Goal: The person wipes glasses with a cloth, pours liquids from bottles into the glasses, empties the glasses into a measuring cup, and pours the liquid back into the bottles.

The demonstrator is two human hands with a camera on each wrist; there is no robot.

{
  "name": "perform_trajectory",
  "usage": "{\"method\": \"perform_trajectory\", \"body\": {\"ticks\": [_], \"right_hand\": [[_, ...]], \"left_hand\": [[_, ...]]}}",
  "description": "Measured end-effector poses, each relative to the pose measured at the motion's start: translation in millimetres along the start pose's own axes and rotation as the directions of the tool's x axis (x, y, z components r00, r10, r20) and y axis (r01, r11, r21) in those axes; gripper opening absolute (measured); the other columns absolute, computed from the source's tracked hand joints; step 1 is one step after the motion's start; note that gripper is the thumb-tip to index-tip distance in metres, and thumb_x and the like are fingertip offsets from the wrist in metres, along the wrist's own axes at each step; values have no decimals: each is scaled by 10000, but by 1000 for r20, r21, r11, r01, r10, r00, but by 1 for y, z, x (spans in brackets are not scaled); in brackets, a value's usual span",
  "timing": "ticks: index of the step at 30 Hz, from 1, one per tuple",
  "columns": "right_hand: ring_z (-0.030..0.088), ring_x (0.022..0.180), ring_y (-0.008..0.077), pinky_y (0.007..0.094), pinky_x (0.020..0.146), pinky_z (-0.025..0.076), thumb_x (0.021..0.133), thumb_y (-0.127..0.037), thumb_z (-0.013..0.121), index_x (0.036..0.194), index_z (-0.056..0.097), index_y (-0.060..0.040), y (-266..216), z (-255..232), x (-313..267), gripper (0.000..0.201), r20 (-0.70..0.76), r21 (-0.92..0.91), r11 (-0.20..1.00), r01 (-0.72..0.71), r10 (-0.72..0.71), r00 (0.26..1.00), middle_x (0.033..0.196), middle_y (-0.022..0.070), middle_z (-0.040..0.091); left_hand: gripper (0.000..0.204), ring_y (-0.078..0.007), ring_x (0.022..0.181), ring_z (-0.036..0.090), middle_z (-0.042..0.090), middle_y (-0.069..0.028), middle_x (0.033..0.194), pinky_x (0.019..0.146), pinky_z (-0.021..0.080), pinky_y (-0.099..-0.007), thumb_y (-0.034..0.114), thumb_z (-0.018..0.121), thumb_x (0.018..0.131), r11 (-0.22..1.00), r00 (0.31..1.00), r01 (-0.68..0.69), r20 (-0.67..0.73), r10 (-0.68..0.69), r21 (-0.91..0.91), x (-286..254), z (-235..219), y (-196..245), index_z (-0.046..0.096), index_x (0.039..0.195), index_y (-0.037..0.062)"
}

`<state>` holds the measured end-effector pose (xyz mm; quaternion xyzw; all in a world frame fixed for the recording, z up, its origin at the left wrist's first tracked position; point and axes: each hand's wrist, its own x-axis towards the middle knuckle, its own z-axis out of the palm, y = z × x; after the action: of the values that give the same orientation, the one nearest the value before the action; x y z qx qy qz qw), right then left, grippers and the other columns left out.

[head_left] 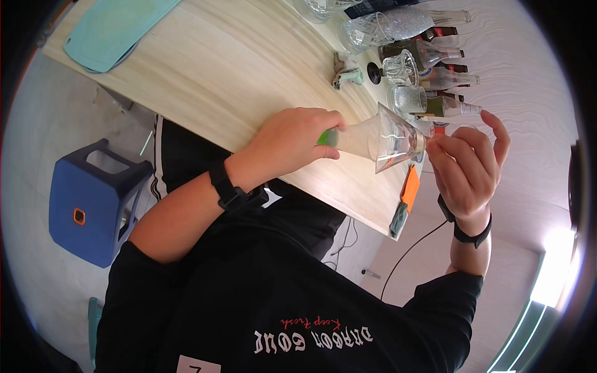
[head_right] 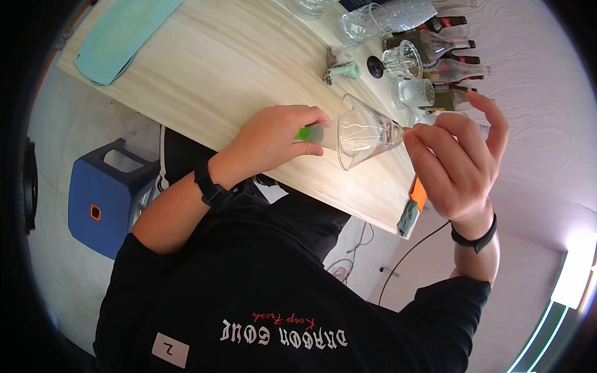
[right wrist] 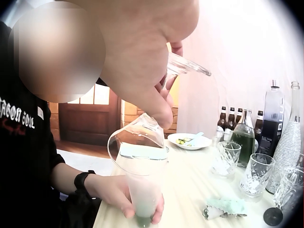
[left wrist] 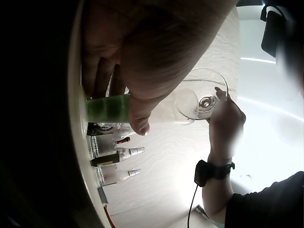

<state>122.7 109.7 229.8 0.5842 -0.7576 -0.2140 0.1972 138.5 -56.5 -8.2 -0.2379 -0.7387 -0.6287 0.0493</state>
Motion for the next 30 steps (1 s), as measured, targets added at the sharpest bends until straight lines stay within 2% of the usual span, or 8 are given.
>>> {"method": "perform_trajectory", "body": {"ticks": [5, 7, 11, 12, 15, 20, 25, 30], "right_hand": [[608, 724, 183, 509, 926, 494, 623, -57, 754, 706, 671, -36, -3, -4, 10, 119, 11, -1, 1000, -2, 2, 1000, 722, 21, 639], [602, 716, 188, 496, 907, 507, 609, -31, 741, 671, 628, -31, -3, -3, 11, 129, -19, 37, 999, 14, -13, 1000, 709, 20, 611], [561, 679, 185, 471, 893, 518, 582, -47, 678, 621, 544, -44, -2, -2, 10, 140, -41, 32, 999, 6, -5, 999, 642, 20, 506], [524, 648, 184, 459, 901, 517, 561, -68, 648, 599, 480, -62, -1, 4, 9, 173, -111, 47, 999, 3, 3, 994, 613, 16, 434], [590, 698, 200, 497, 905, 528, 576, -58, 710, 689, 588, -24, 1, -3, 0, 169, 16, 68, 998, 0, -1, 1000, 685, 36, 566], [492, 549, 162, 432, 895, 546, 637, -40, 664, 670, 526, -67, 1, 8, -15, 144, -50, 87, 995, -46, 51, 997, 632, 5, 432], [520, 563, 166, 412, 880, 547, 656, -44, 669, 697, 550, -69, -3, 12, -37, 128, -96, 73, 990, -123, 129, 987, 660, 6, 490], [556, 590, 171, 397, 848, 550, 668, -38, 676, 731, 586, -61, -13, 18, -58, 112, -167, 112, 969, -219, 236, 957, 712, 12, 561]], "left_hand": [[379, -326, 856, 644, 681, -119, 941, 730, 502, -402, 225, 800, 781, 999, 1000, 11, 21, -10, -33, 2, 0, 2, 642, 1087, 67], [343, -339, 876, 642, 681, -122, 919, 754, 494, -434, 215, 785, 787, 995, 994, 98, 50, -97, -24, 3, 0, 5, 640, 1052, 55], [364, -324, 832, 628, 673, -127, 926, 735, 494, -375, 170, 812, 759, 993, 991, 102, 90, -97, -52, 6, -1, 8, 636, 1047, 32], [371, -317, 822, 626, 672, -126, 921, 737, 495, -367, 165, 819, 752, 994, 994, 95, 63, -91, -51, 6, 0, 8, 633, 1044, 31], [385, -301, 800, 624, 669, -128, 905, 737, 495, -350, 158, 831, 741, 993, 992, 113, 63, -111, -29, 6, 1, 9, 628, 1039, 23], [378, -244, 777, 629, 672, -117, 872, 746, 496, -325, 146, 840, 744, 991, 988, 129, 88, -130, 25, 8, 3, 11, 627, 1027, 12], [374, -155, 824, 633, 686, -75, 883, 786, 504, -308, 136, 844, 763, 991, 990, 134, 55, -132, -28, 6, 6, 7, 628, 1039, 2], [401, -150, 849, 632, 692, -66, 917, 813, 507, -305, 135, 841, 779, 991, 989, 132, 68, -130, -18, 6, 6, 9, 635, 1091, -11]]}}
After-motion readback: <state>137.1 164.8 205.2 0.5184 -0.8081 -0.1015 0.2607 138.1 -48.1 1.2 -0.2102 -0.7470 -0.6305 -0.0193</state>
